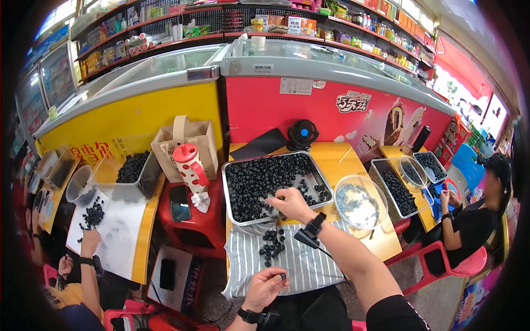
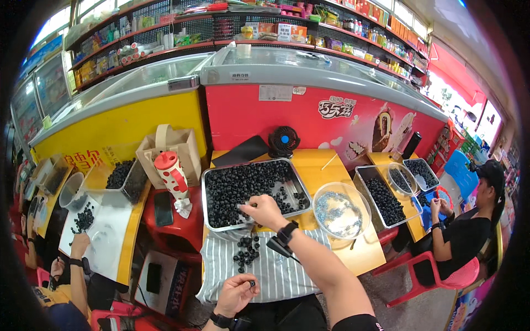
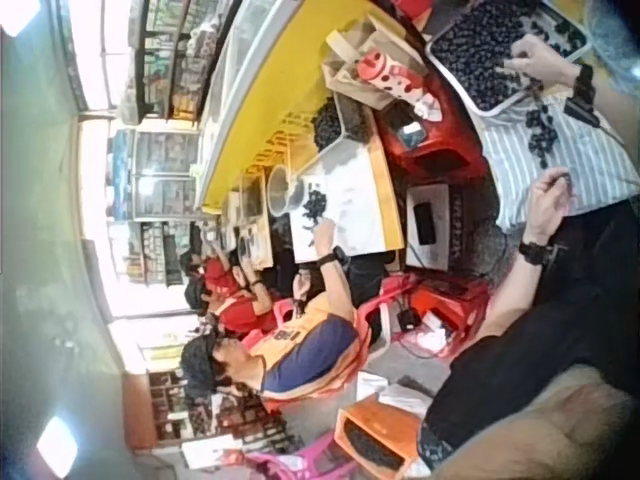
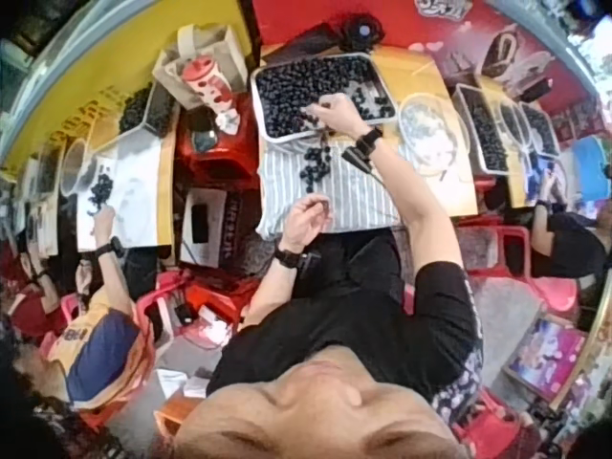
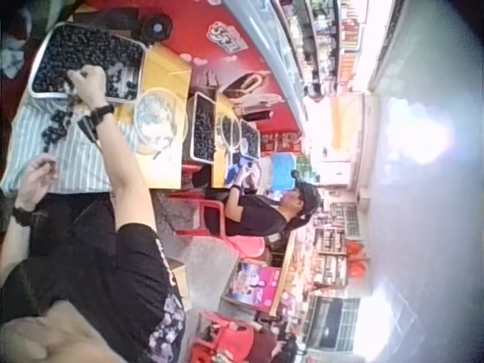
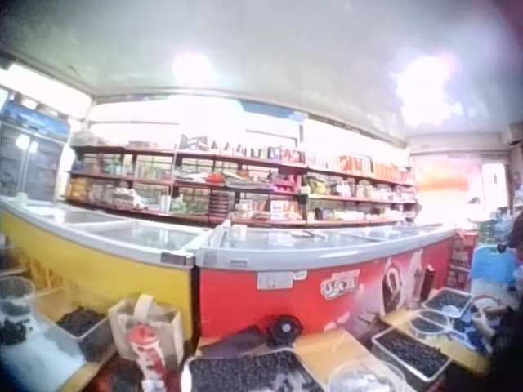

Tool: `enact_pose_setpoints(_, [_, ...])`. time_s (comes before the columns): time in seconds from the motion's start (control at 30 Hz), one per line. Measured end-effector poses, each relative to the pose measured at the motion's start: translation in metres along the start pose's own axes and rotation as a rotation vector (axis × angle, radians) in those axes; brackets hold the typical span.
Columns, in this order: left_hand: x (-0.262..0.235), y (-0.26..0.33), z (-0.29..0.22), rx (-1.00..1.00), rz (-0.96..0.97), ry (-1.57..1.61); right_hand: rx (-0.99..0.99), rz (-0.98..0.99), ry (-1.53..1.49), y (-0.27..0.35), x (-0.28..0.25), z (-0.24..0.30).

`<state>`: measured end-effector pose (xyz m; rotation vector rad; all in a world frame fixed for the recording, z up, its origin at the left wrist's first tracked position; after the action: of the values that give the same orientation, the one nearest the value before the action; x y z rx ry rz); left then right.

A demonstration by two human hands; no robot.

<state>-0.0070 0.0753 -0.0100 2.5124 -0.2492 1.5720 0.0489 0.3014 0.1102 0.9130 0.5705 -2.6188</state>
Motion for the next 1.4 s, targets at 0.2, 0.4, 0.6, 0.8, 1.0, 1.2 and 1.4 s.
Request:
enact_pose_setpoints(0.2, [0.004, -0.004, 0.001, -0.016, -0.018, -0.042, -0.034, 0.222, 0.302, 0.074, 0.018, -0.001])
enact_pose_setpoints(0.4, [0.007, -0.009, 0.003, -0.037, -0.038, -0.103, 0.089, 0.174, -0.048, 0.093, 0.032, -0.008])
enact_pose_setpoints(0.6, [0.007, -0.009, 0.003, -0.013, -0.02, -0.111, 0.14, 0.191, -0.37, 0.099, 0.022, -0.022])
enact_pose_setpoints(0.8, [0.006, -0.007, -0.002, 0.05, 0.001, -0.13, 0.111, 0.211, -0.382, 0.122, 0.011, -0.007])
enact_pose_setpoints(1.0, [0.008, -0.012, 0.001, 0.079, 0.003, -0.138, -0.214, -0.308, -0.014, 0.164, -0.062, 0.034])
enact_pose_setpoints(1.2, [0.01, -0.013, -0.008, 0.138, 0.027, -0.156, 0.141, -0.388, -0.547, 0.259, -0.088, 0.014])
enact_pose_setpoints(1.4, [0.006, -0.015, -0.003, 0.145, 0.039, -0.19, 0.193, -0.318, -0.667, 0.309, -0.072, 0.011])
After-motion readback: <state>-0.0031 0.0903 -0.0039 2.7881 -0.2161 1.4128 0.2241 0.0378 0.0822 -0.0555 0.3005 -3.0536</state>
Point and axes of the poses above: each hand's wrist, its own y-axis away from the middle knuckle, its own x-axis out of the palm, z = x × y, the point moved 8 cm from there along -y, towards the middle knuckle
